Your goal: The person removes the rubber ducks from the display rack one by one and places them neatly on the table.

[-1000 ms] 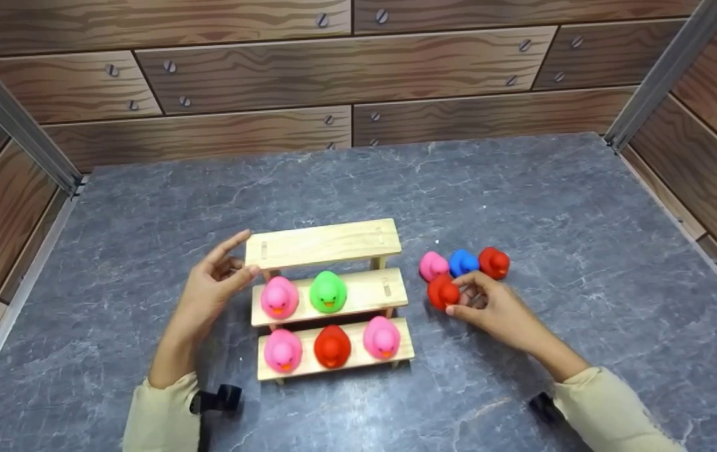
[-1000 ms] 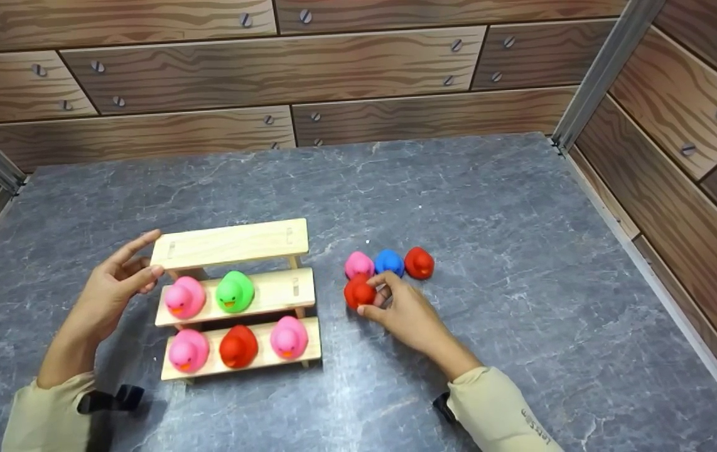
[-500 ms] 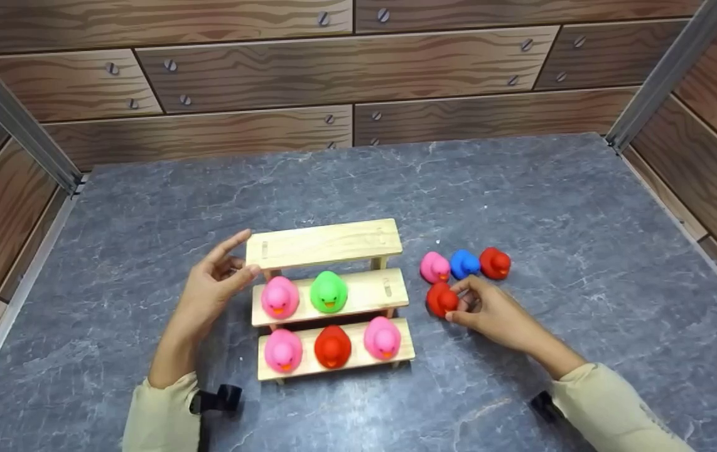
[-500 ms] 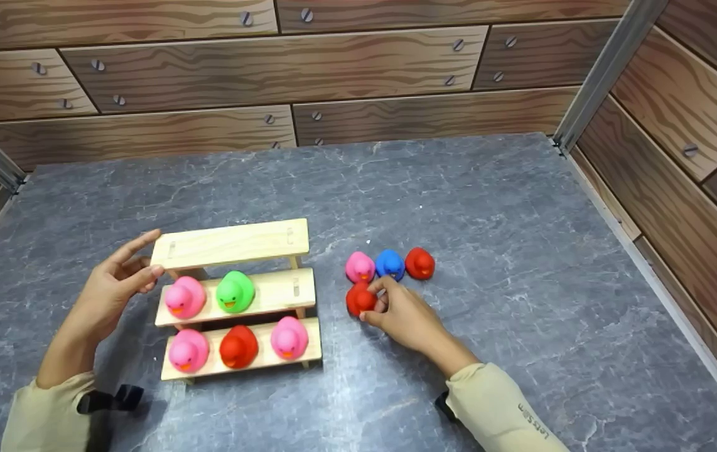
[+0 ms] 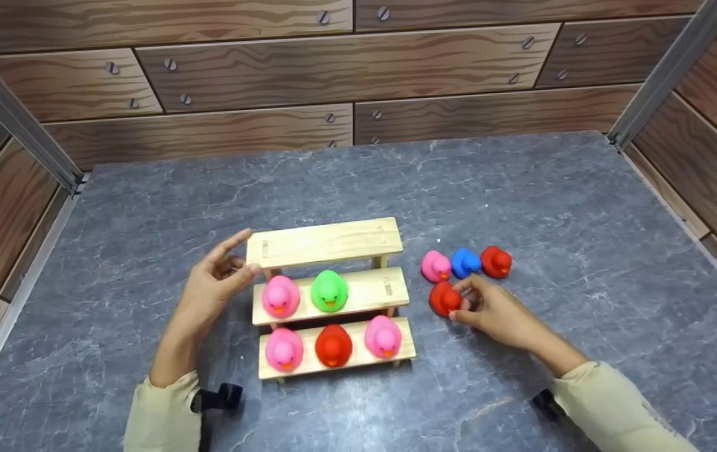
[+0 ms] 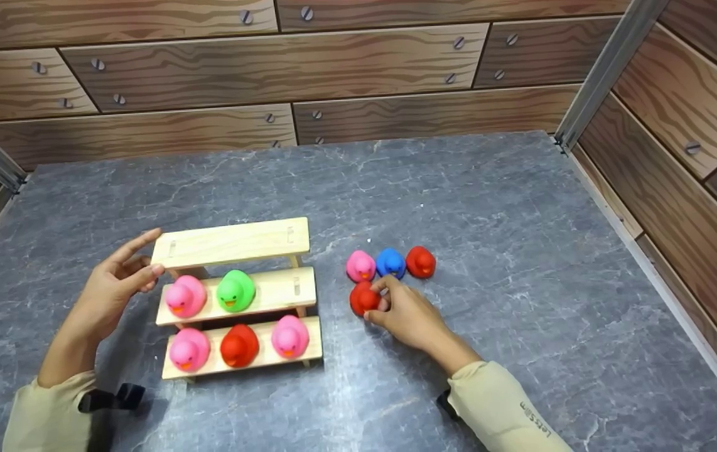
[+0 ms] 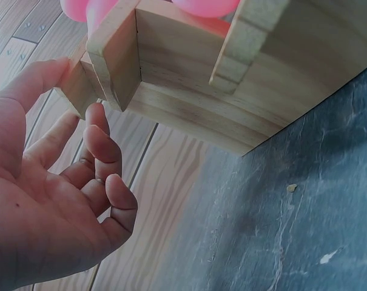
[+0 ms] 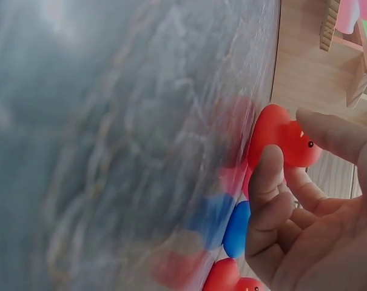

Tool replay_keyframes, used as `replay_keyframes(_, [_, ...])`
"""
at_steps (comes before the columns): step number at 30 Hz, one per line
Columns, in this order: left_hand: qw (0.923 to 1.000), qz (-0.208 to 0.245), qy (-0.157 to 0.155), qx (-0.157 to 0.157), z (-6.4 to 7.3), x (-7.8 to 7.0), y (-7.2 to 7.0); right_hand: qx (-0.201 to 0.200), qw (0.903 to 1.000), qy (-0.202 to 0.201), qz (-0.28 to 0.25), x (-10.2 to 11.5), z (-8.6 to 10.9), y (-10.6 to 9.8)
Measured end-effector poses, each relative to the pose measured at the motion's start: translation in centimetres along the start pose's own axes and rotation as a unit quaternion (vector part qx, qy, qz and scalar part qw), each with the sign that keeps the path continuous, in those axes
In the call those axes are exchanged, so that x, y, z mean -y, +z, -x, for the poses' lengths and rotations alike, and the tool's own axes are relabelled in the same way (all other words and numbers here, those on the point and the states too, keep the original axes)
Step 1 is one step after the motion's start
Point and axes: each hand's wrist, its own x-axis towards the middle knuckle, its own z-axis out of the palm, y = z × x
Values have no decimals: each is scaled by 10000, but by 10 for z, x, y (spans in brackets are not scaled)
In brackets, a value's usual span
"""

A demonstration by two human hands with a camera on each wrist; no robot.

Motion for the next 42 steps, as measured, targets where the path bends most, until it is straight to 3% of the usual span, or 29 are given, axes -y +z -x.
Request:
replay_keyframes(21, [10000,78,19,53,-1,0,-1,50,9994,-32,337,3,0,-5])
replay_keyframes(37, [9999,93,13,55,0,0,0,-20,9997,-137,203,2,9,-12])
replay_keyframes(42, [10000,63,27,22,0,0,0,-107,9998,-83,136,11,14,-14])
